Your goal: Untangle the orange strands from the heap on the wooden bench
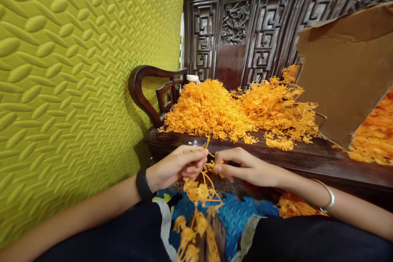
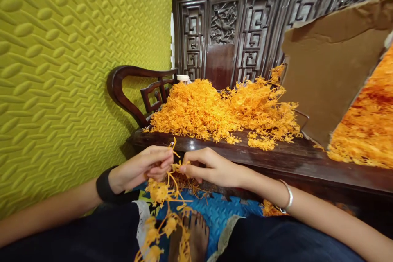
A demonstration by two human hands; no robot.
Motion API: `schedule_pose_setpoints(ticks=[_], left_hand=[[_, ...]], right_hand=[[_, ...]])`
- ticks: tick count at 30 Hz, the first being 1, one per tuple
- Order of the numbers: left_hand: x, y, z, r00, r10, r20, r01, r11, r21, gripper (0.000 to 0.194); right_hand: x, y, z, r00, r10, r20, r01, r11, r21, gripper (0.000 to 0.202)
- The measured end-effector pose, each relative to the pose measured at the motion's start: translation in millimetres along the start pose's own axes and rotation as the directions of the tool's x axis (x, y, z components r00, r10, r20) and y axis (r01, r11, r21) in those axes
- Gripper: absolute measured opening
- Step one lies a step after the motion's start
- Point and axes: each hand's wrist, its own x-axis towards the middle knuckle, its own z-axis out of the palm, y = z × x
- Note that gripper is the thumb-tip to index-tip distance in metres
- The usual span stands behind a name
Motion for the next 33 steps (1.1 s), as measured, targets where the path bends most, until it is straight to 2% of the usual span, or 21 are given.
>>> schedule_pose_setpoints(ticks=[3, 6, 9, 11, 12, 13, 15, 17, 20, 22, 26, 31, 33], left_hand=[[-1, -5, 0.6, 0.996, -0.077, 0.034, 0.071, 0.985, 0.157, 0.035], [1, -10, 5.4, 0.986, -0.134, 0.102, 0.109, 0.970, 0.219, 0.034], [-1, -11, 7.4, 0.979, -0.136, 0.151, 0.093, 0.961, 0.261, 0.032], [-7, -7, 1.7, 0.986, -0.102, 0.130, 0.062, 0.958, 0.280, 0.034], [-11, -6, -3.5, 0.995, -0.055, 0.081, 0.031, 0.961, 0.273, 0.036], [-15, -4, -9.8, 0.999, 0.029, -0.017, -0.024, 0.967, 0.253, 0.036], [-21, -3, -23.0, 0.974, 0.142, -0.179, -0.107, 0.975, 0.194, 0.036], [-22, -5, -32.4, 0.951, 0.180, -0.251, -0.152, 0.980, 0.126, 0.035], [-13, -9, -35.1, 0.939, 0.181, -0.292, -0.165, 0.983, 0.079, 0.034], [-7, -11, -32.2, 0.939, 0.182, -0.292, -0.168, 0.983, 0.075, 0.034], [-2, -11, -28.4, 0.917, 0.210, -0.338, -0.192, 0.978, 0.088, 0.033], [0, -9, -27.2, 0.888, 0.259, -0.381, -0.254, 0.965, 0.062, 0.027], [2, -8, -24.2, 0.886, 0.268, -0.378, -0.268, 0.962, 0.053, 0.027]], right_hand=[[-4, 8, -2, 0.990, 0.016, 0.141, -0.020, 0.999, 0.030, 0.034], [-6, 13, -2, 0.962, 0.039, 0.271, -0.067, 0.993, 0.094, 0.031], [-12, 14, -7, 0.945, -0.007, 0.326, -0.023, 0.996, 0.089, 0.030], [-23, 14, -17, 0.946, -0.021, 0.324, 0.008, 0.999, 0.042, 0.034], [-30, 15, -24, 0.960, -0.020, 0.278, 0.020, 1.000, 0.003, 0.036], [-38, 16, -31, 0.981, -0.015, 0.195, 0.025, 0.998, -0.051, 0.038], [-50, 23, -47, 0.999, 0.006, -0.050, -0.016, 0.980, -0.201, 0.035], [-55, 35, -60, 0.959, 0.007, -0.282, -0.119, 0.917, -0.381, 0.031], [-45, 59, -70, 0.876, -0.059, -0.478, -0.275, 0.754, -0.597, 0.029], [-32, 77, -73, 0.850, -0.090, -0.518, -0.338, 0.663, -0.668, 0.029], [-14, 101, -78, 0.855, -0.034, -0.517, -0.411, 0.563, -0.717, 0.032], [-3, 103, -83, 0.782, 0.019, -0.623, -0.576, 0.403, -0.711, 0.035], [0, 99, -82, 0.774, 0.024, -0.633, -0.600, 0.348, -0.721, 0.033]])
